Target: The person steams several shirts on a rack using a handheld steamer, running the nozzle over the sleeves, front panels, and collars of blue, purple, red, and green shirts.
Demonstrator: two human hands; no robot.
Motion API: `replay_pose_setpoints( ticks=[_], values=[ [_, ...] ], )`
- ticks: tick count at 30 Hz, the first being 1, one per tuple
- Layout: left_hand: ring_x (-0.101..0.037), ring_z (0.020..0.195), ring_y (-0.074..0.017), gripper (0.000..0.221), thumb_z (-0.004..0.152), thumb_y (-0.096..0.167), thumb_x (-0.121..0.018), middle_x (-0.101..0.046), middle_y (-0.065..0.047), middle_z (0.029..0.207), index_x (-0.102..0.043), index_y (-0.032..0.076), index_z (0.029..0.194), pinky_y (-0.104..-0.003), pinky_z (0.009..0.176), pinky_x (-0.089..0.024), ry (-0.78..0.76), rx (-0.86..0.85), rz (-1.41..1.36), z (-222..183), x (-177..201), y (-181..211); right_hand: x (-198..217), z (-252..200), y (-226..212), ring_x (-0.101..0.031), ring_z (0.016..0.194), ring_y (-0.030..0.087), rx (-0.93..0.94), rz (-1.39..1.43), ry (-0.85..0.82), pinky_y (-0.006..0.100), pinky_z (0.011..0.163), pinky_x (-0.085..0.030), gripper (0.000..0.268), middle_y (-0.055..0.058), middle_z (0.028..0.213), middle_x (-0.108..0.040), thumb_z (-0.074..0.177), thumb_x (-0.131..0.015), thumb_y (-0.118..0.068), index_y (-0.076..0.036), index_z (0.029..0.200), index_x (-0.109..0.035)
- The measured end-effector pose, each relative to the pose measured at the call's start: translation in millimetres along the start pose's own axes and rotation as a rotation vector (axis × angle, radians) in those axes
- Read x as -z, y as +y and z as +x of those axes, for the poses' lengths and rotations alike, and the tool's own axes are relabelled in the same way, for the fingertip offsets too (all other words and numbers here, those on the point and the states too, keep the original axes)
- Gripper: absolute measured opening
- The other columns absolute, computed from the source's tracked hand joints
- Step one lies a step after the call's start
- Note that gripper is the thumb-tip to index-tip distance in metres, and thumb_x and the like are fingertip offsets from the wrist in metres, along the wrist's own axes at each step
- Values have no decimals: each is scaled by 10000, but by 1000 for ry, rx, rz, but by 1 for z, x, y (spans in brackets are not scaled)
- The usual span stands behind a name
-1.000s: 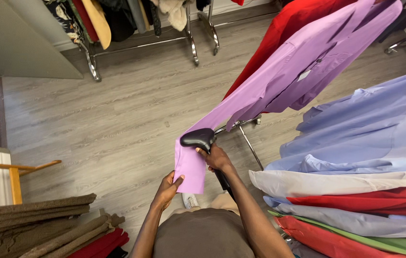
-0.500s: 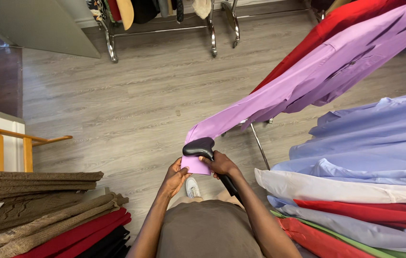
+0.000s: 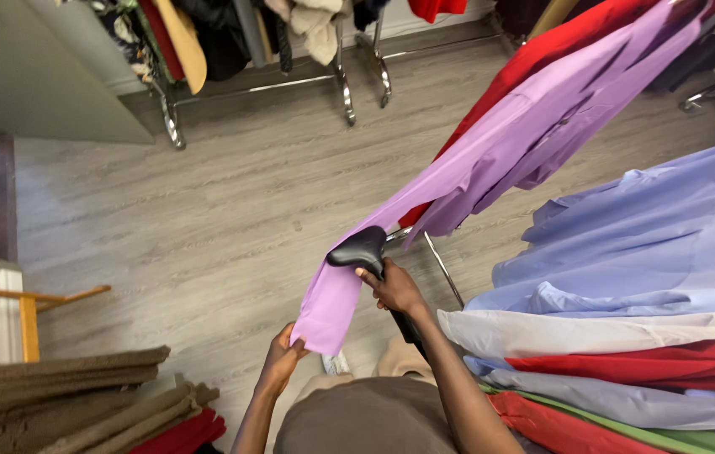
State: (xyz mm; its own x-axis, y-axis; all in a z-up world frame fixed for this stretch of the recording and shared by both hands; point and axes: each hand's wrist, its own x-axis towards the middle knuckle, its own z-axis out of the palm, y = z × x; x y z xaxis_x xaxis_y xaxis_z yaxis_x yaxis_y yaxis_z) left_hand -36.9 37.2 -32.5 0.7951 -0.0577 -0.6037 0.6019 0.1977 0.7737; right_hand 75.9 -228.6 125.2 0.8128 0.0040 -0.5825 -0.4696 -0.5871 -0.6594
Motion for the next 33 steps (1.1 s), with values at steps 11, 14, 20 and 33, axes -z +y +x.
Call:
replay_pose_setpoints(
  ticks=[11,14,20,33],
  values=[
    [-738,994,-276,384,866,84,-607,-801,-148,1077,-746,118,1223,-351,881,-558,371,-93,621,68,56,-47,183,18,20,-702,520,228,101,217,483,381,626,-558,514,99,736,-702,907,-624,-572,-124,1152,-570],
    [-729,796,-275,477,834,288,-624,-818,-162,916,-735,115,1264,-349,691,-519,312,-73,670,102,95,-71,239,23,26,-707,519,229,145,197,534,372,676,-546,533,97,698,-703,911,-602,-581,-139,1206,-567],
    [-701,724,-308,436,888,233,-606,-751,-225,854,-704,6,1248,-425,603,-567,540,-264,420,171,46,-54,320,36,30,-656,542,177,247,347,577,330,582,-569,441,69,693,-652,913,-674,-482,-116,1147,-598],
    [-594,1085,-280,439,843,-7,-728,-619,-164,1220,-621,-12,1268,-337,911,-491,1258,-755,153,219,-64,-16,373,93,65,-615,447,154,311,391,593,315,533,-524,372,47,554,-613,916,-706,-468,-126,1015,-598]
  ],
)
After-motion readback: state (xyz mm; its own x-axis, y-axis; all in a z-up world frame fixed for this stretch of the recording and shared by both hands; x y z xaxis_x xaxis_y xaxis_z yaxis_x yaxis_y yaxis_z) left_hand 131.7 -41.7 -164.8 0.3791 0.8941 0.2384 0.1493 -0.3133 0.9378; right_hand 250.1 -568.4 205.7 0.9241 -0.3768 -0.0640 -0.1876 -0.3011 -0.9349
